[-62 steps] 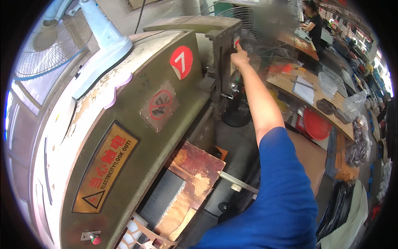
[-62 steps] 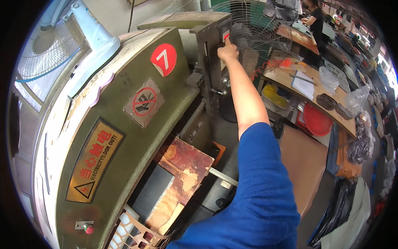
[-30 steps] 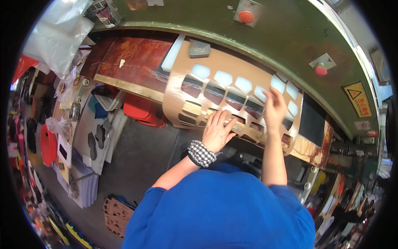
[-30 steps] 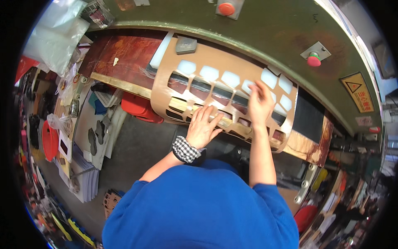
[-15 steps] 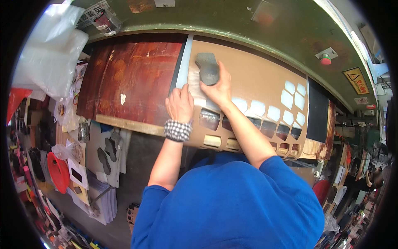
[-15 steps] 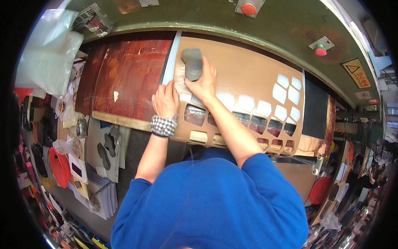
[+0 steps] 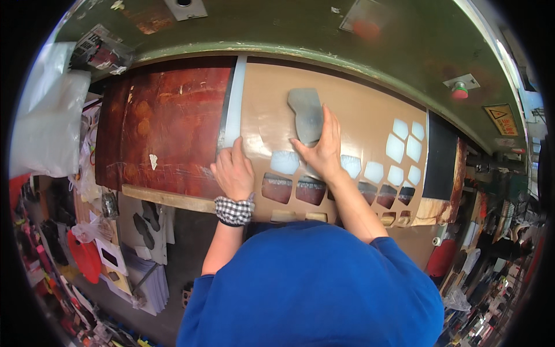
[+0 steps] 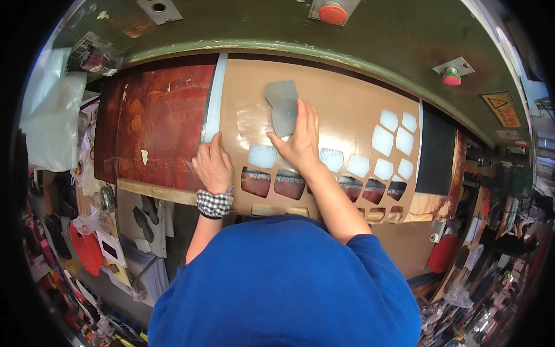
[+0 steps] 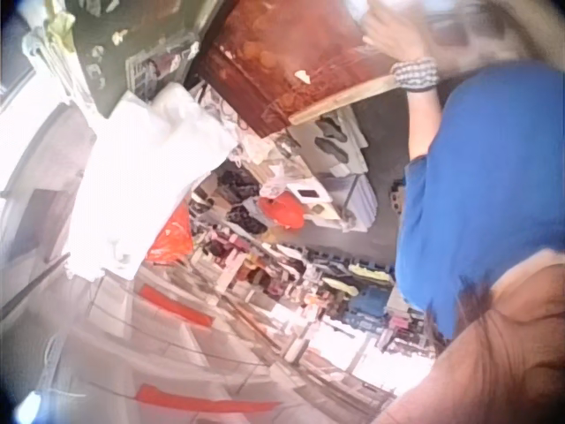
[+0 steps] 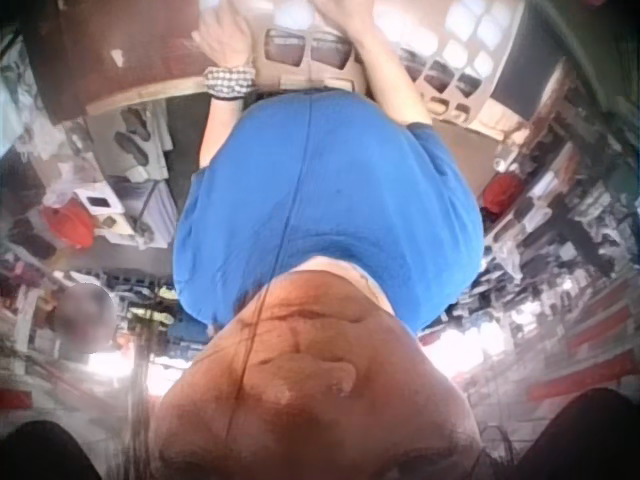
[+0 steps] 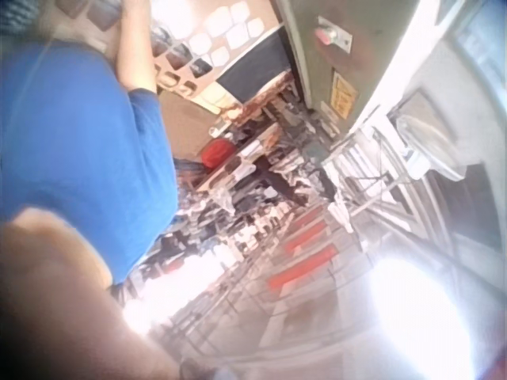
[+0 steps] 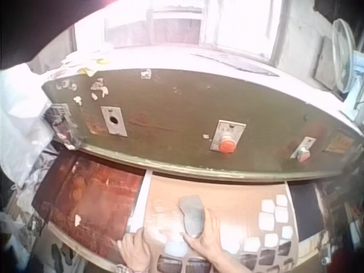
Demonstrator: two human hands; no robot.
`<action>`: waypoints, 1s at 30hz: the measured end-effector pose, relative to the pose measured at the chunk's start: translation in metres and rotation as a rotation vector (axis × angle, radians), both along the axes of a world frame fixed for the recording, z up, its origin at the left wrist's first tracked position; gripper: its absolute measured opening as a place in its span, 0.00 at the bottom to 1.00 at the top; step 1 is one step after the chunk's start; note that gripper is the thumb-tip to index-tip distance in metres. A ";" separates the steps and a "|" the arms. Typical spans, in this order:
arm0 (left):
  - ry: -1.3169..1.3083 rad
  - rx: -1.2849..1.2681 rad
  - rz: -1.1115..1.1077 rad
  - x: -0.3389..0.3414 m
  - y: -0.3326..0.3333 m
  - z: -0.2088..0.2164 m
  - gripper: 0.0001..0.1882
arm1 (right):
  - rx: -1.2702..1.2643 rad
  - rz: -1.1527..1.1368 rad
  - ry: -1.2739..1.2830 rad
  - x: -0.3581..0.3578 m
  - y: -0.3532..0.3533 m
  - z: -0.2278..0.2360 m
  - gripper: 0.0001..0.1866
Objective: The person places a cardboard sheet with multiple cutouts onto a flat press machine, presses it using a green button, then removes and separates the individual cutout pieces. They repeat this cycle several times, collecting the finished pieces into a plastic bag.
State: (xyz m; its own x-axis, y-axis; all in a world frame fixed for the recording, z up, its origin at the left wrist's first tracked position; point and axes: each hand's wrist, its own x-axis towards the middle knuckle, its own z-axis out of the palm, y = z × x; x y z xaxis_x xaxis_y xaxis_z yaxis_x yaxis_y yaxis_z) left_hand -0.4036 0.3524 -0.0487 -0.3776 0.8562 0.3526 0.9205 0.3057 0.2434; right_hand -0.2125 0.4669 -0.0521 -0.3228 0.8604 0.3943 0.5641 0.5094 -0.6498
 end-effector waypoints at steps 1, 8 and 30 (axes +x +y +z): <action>-0.010 0.003 -0.024 -0.003 0.002 0.001 0.25 | -0.017 0.026 0.002 0.007 0.002 -0.003 0.55; -0.435 0.169 -0.035 -0.015 0.008 0.002 0.20 | 0.056 -0.631 0.372 0.145 0.088 0.056 0.41; -0.314 0.082 -0.023 -0.019 0.081 -0.031 0.15 | -0.215 -1.134 0.369 0.332 0.077 -0.057 0.22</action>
